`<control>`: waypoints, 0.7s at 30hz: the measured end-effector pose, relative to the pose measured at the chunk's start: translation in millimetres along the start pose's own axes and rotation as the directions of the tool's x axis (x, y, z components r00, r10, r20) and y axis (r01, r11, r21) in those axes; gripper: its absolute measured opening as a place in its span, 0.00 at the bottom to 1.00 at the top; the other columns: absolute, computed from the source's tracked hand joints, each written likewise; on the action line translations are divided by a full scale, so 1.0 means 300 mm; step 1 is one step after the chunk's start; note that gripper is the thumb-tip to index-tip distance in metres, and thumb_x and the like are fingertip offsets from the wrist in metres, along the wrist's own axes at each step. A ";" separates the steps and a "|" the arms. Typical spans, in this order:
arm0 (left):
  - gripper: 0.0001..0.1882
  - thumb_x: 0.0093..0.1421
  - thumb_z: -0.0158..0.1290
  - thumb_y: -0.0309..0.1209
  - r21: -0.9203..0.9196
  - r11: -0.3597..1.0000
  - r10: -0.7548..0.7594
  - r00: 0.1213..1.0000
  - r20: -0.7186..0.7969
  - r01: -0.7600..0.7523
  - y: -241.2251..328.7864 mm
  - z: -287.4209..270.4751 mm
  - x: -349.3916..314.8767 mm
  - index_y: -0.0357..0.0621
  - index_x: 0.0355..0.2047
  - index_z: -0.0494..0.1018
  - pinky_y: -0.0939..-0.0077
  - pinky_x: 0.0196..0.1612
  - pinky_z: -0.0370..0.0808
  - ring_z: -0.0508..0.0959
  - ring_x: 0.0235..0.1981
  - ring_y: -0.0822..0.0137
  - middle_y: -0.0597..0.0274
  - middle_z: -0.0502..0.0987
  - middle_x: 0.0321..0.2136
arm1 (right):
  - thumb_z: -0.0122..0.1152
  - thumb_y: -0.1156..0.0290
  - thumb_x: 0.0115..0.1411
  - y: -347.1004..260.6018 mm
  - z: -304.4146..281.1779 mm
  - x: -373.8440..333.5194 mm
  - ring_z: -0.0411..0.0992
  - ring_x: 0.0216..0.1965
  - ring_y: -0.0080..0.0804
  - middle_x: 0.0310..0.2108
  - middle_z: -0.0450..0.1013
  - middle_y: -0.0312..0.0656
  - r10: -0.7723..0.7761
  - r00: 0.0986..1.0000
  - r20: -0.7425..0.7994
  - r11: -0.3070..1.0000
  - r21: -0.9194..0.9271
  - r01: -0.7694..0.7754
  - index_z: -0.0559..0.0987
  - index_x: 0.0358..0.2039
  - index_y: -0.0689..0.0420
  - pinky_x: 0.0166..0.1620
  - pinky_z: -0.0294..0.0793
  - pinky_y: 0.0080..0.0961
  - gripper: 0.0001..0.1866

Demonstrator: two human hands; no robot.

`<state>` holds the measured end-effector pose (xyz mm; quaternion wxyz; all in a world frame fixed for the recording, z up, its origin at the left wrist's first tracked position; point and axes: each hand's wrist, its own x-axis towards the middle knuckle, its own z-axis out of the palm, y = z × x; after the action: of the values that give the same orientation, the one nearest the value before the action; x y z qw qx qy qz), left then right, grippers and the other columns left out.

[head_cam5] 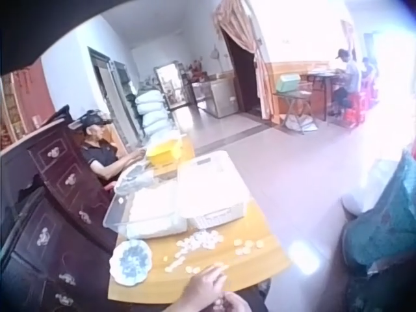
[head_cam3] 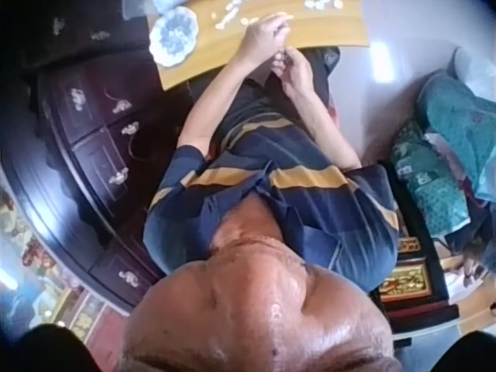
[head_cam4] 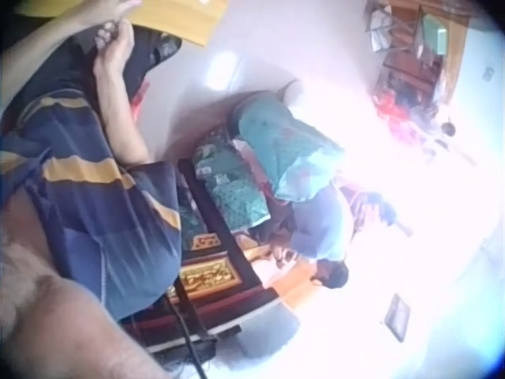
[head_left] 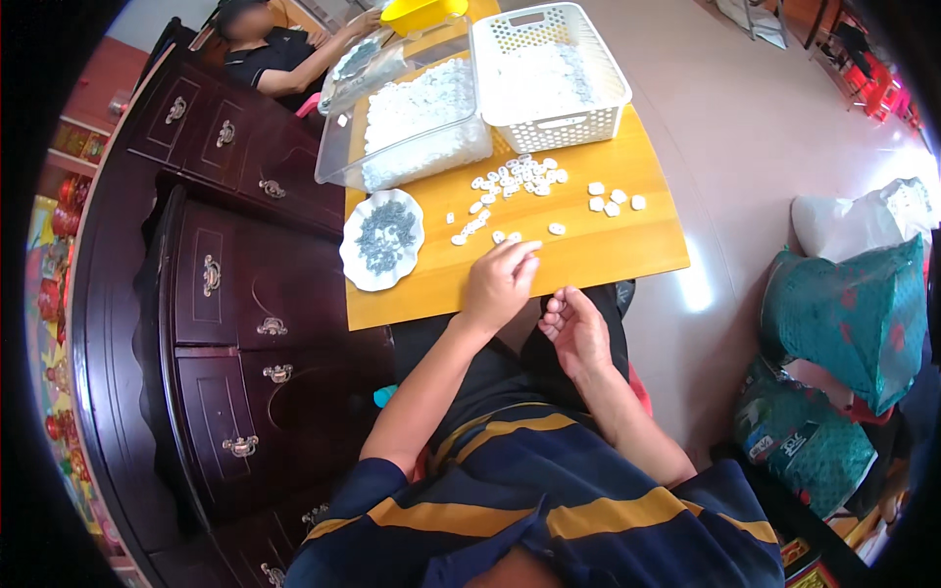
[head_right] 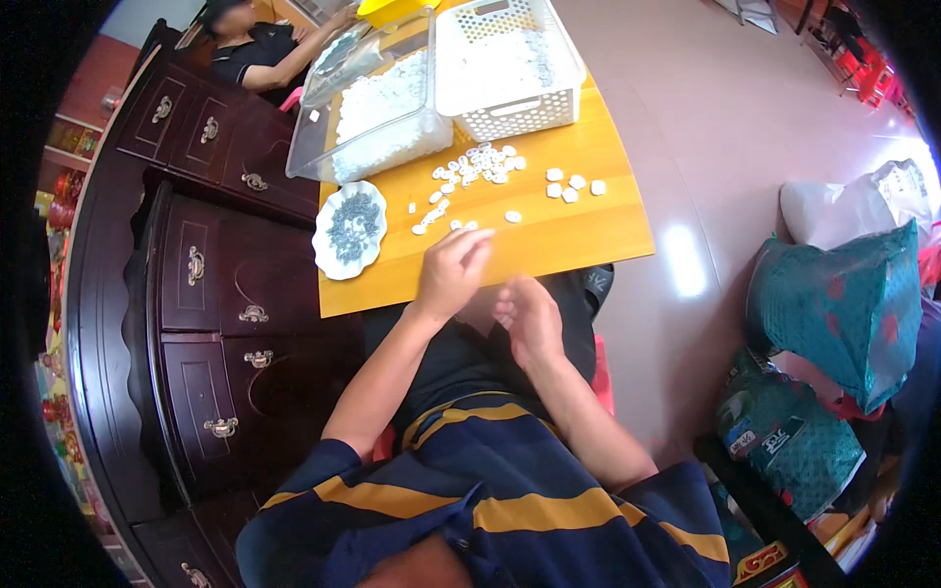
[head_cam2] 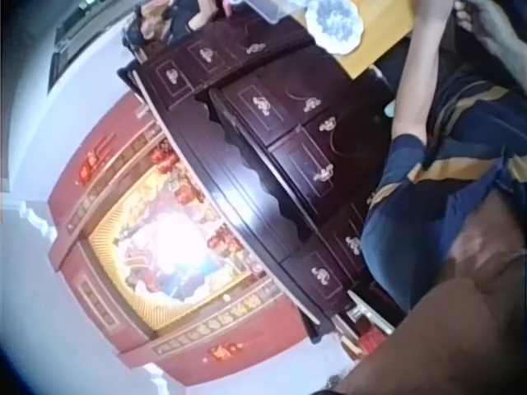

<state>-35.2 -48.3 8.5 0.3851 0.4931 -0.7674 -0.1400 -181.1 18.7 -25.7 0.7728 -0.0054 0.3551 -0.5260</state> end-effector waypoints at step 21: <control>0.19 0.63 0.56 0.32 0.446 0.894 -0.051 0.999 0.013 0.040 -0.190 -0.123 -0.050 0.44 0.54 0.78 0.57 0.40 0.78 0.81 0.39 0.50 0.54 0.77 0.37 | 0.55 0.61 0.71 0.007 0.023 -0.013 0.71 0.29 0.25 0.29 0.74 0.35 0.007 1.000 0.003 0.994 -0.107 -0.007 0.76 0.36 0.54 0.39 0.73 0.24 0.11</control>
<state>31.9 -56.2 -7.6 0.2493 0.5842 -0.7720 0.0245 -176.3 20.1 -19.1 0.7737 -0.0462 0.3814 -0.5037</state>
